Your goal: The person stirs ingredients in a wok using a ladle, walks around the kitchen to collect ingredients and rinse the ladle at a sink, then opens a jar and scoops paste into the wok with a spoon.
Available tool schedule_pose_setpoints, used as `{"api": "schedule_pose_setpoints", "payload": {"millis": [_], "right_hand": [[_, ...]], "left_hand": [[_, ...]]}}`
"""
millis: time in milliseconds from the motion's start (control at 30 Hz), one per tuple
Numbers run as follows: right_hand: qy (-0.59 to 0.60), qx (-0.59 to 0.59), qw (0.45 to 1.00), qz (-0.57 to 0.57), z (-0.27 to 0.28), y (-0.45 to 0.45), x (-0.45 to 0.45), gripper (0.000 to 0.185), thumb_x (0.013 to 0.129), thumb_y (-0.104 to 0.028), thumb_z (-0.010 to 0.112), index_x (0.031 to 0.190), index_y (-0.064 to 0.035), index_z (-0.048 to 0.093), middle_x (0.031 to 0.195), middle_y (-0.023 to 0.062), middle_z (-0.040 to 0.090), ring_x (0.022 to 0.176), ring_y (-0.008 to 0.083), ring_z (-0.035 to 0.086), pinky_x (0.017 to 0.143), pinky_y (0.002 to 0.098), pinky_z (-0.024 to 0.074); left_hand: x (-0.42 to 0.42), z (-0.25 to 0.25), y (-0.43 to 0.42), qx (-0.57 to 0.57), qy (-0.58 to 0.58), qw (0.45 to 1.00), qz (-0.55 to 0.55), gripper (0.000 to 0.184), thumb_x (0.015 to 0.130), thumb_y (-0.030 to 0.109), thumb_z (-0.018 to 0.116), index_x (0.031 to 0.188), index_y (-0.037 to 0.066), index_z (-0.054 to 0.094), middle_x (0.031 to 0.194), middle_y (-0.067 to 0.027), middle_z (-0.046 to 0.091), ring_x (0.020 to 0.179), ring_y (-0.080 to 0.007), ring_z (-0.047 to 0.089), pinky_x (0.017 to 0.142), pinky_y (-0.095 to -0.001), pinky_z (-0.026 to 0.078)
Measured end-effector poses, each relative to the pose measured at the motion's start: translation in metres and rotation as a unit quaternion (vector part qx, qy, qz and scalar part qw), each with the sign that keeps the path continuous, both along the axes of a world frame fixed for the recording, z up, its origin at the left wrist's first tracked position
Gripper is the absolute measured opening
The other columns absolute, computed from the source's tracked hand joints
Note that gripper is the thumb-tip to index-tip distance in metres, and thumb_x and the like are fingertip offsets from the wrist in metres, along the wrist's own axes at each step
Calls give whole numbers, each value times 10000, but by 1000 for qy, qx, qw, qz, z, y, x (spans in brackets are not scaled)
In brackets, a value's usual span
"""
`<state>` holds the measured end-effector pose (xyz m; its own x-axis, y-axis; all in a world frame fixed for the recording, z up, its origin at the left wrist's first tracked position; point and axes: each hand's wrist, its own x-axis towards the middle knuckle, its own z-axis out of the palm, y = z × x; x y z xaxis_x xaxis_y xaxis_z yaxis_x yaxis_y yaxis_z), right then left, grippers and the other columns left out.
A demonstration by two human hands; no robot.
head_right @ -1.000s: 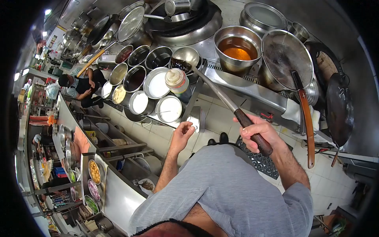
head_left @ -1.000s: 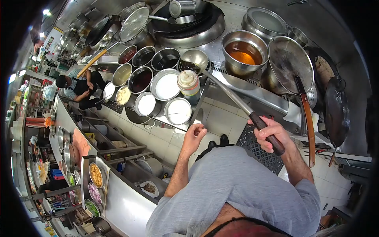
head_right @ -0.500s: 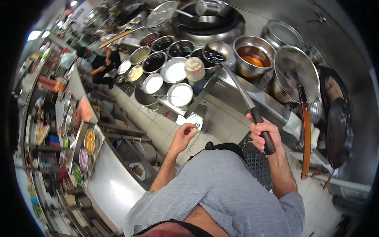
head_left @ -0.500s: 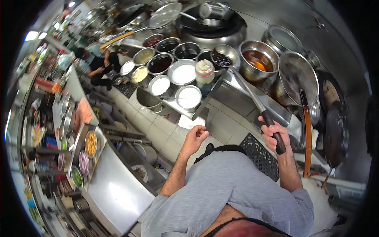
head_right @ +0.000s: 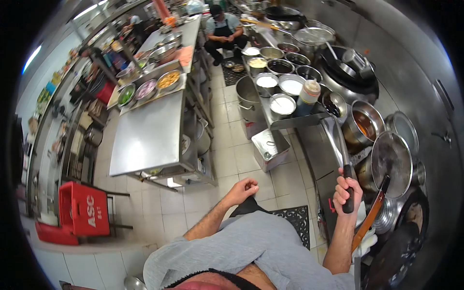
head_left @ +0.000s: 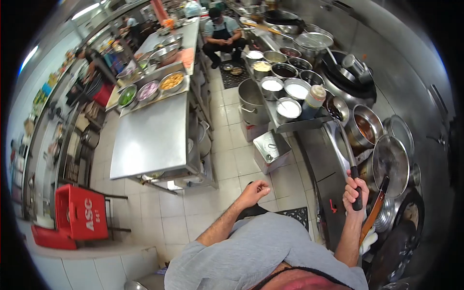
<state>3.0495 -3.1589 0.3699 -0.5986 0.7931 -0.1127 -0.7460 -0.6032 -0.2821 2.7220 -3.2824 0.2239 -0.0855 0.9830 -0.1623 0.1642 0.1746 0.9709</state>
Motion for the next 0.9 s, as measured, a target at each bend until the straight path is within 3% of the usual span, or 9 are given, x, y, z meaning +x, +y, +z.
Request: {"api": "schedule_pose_setpoints", "payload": {"millis": [300,433,533,600,667,733,767,833,900], "right_hand": [[-81,-5,997,-2,24,-113,48,452,849,-85,384,1279,36,310,661,63,375,400,148,421,287,291,380],[-205,36,978,19,64,-178,67,525,793,-75,436,1288,9,283,583,95,389,345,217,443,271,347,396],[-305,146,918,208,97,-214,55,270,914,-237,507,782,-1,498,605,137,562,439,199,535,374,308,462],[-276,114,924,238,97,-240,35,250,929,-217,443,815,6,443,627,178,553,411,251,537,363,326,469],[-260,57,950,165,117,-268,-21,599,733,-26,468,1289,12,247,559,151,432,380,300,503,286,418,411],[-190,-11,967,171,110,-283,-70,650,632,49,530,1211,52,235,543,213,460,373,355,507,285,446,396],[-162,-13,970,180,107,-290,-100,642,634,44,536,1199,75,234,530,209,447,346,341,482,292,438,395],[-138,1,960,243,99,-295,-156,621,637,37,536,1185,94,249,519,200,437,314,306,441,273,413,346],[-118,16,947,298,96,-301,-217,635,645,22,534,1205,109,247,525,195,435,318,291,440,279,388,332]], "left_hand": [[-28,-59,-123,-88,4,990,107,345,844,297,624,1022,8,564,831,-32,568,735,-113,523,675,-270,450],[-74,-150,-193,-191,7,960,205,356,797,328,651,924,-1,602,768,-100,627,685,-182,589,667,-330,489],[-122,-218,-281,-293,172,929,147,401,777,386,598,861,-3,639,833,-181,645,762,-305,612,720,-394,488],[-146,-242,-342,-388,218,887,125,432,784,422,547,849,10,656,881,-206,640,818,-361,605,755,-427,480],[-172,-266,-399,-449,197,860,143,444,793,436,522,854,19,663,901,-212,636,838,-376,600,767,-437,476],[-194,-275,-455,-244,346,906,-18,361,744,332,617,681,-23,598,566,-149,576,461,-234,560,416,-360,445],[-197,-271,-469,-401,118,885,206,321,751,311,621,772,-8,594,598,-105,561,461,-210,540,402,-355,429],[-215,-277,-504,-341,152,907,193,401,816,400,523,774,13,618,623,-179,594,636,-304,609,602,-429,479],[-229,-250,-514,-389,-1,860,330,344,802,343,583,864,5,603,634,-129,588,552,-219,574,510,-361,460]]}}
